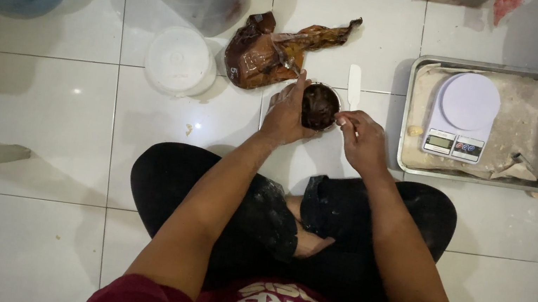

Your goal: Scooping a dark chocolate-like paste from a small bowl into a plastic piping bag using a spoon while sitting on the floor.

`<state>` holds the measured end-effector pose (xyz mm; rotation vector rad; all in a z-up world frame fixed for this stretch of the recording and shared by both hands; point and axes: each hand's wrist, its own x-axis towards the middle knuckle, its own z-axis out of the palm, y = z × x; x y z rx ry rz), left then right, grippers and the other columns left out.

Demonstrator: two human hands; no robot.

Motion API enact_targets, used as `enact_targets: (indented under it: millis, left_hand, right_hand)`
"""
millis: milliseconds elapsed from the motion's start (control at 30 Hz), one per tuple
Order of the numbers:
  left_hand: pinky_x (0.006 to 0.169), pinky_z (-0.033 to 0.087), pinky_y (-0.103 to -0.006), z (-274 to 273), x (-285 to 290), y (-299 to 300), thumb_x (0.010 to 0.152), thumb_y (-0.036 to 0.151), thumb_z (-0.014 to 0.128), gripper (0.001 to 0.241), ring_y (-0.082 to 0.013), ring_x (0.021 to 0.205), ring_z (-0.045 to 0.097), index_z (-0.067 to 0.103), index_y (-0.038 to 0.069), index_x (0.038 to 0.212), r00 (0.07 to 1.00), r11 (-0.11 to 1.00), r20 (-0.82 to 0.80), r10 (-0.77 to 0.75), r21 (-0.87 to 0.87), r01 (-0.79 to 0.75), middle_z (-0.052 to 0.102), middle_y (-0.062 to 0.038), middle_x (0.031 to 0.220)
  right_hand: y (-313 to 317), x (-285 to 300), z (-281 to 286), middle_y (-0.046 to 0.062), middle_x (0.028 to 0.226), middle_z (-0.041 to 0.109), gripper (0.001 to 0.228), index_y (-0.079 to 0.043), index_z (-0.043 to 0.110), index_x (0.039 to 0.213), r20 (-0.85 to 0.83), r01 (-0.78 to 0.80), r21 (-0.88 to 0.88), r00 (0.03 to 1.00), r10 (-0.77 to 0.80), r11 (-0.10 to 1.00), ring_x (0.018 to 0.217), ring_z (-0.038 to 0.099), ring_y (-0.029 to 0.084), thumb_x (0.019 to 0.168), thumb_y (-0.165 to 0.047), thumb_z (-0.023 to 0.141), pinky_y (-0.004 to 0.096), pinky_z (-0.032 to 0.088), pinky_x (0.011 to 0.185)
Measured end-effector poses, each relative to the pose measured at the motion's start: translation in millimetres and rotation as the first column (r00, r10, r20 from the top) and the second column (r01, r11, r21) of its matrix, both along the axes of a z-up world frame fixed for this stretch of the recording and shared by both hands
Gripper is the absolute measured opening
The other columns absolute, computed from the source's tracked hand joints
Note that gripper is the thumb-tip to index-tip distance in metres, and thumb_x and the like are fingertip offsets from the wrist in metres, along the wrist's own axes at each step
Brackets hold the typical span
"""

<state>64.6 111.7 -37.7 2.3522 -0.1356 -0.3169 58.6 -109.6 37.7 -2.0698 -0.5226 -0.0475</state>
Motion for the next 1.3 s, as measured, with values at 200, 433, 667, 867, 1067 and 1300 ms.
enact_targets:
  millis: [200,433,667,867,1067,1300]
  left_hand:
    - [0.12,0.022,-0.0578,3,0,-2,0.072,0.039,0.086,0.135,-0.0369,0.151,0.027,-0.009,0.007,0.163,1.0,1.0,-0.018,-0.002,0.017,0.003,0.033,-0.01,0.165]
    - [0.121,0.021,-0.0572,18,0,-2,0.071,0.039,0.088,0.138,-0.0371,0.151,0.027,-0.01,0.006,0.162,0.998,1.0,-0.063,0.012,0.024,-0.01,0.032,-0.01,0.166]
    - [0.12,0.024,-0.0574,13,-1,-2,0.072,0.038,0.089,0.136,-0.0365,0.15,0.029,-0.006,0.006,0.163,0.999,1.0,-0.026,0.021,0.011,-0.02,0.034,-0.01,0.165]
    - [0.12,0.025,-0.0573,2,-2,-3,0.074,0.04,0.087,0.135,-0.0351,0.15,0.029,-0.008,0.007,0.164,1.0,1.0,-0.016,0.018,0.011,-0.018,0.032,-0.009,0.166]
    - [0.12,0.022,-0.0597,6,-6,-4,0.075,0.04,0.088,0.136,-0.0375,0.151,0.027,-0.01,0.008,0.163,1.0,1.0,-0.005,0.022,-0.019,-0.022,0.03,-0.011,0.166]
    - [0.118,0.027,-0.0602,12,-4,-5,0.072,0.038,0.088,0.136,-0.0365,0.149,0.03,-0.008,0.005,0.163,0.998,0.999,-0.037,0.041,-0.002,-0.041,0.032,-0.012,0.165]
  right_hand:
    - [12,12,-18,0.014,0.093,0.075,0.017,-0.004,0.077,0.102,0.13,0.017,-0.067,0.992,-0.008,0.998,0.083,0.073,0.035,0.107,-0.012,0.063,0.042,0.058,0.072]
    - [17,1,-6,0.017,0.09,0.073,0.007,0.0,0.073,0.098,0.363,-0.075,-0.141,0.924,0.122,0.987,0.082,0.072,0.036,0.1,-0.006,0.07,0.042,0.06,0.071]
    - [2,6,-3,0.011,0.094,0.072,0.011,-0.003,0.076,0.104,0.343,-0.016,-0.027,0.939,0.024,1.0,0.084,0.071,0.032,0.104,-0.003,0.065,0.039,0.058,0.073]
    - [9,11,-30,0.009,0.092,0.072,0.012,-0.006,0.075,0.105,0.292,0.049,-0.099,0.956,-0.018,0.994,0.084,0.071,0.03,0.107,-0.009,0.064,0.039,0.058,0.075]
    - [14,0,-24,0.016,0.09,0.071,0.014,-0.002,0.073,0.098,0.249,-0.006,-0.156,0.968,0.046,0.988,0.086,0.071,0.037,0.105,-0.012,0.067,0.045,0.058,0.074]
    - [8,-7,5,0.011,0.094,0.071,0.008,-0.005,0.076,0.097,0.439,-0.125,-0.079,0.887,0.147,0.989,0.085,0.07,0.033,0.098,0.0,0.07,0.04,0.058,0.076]
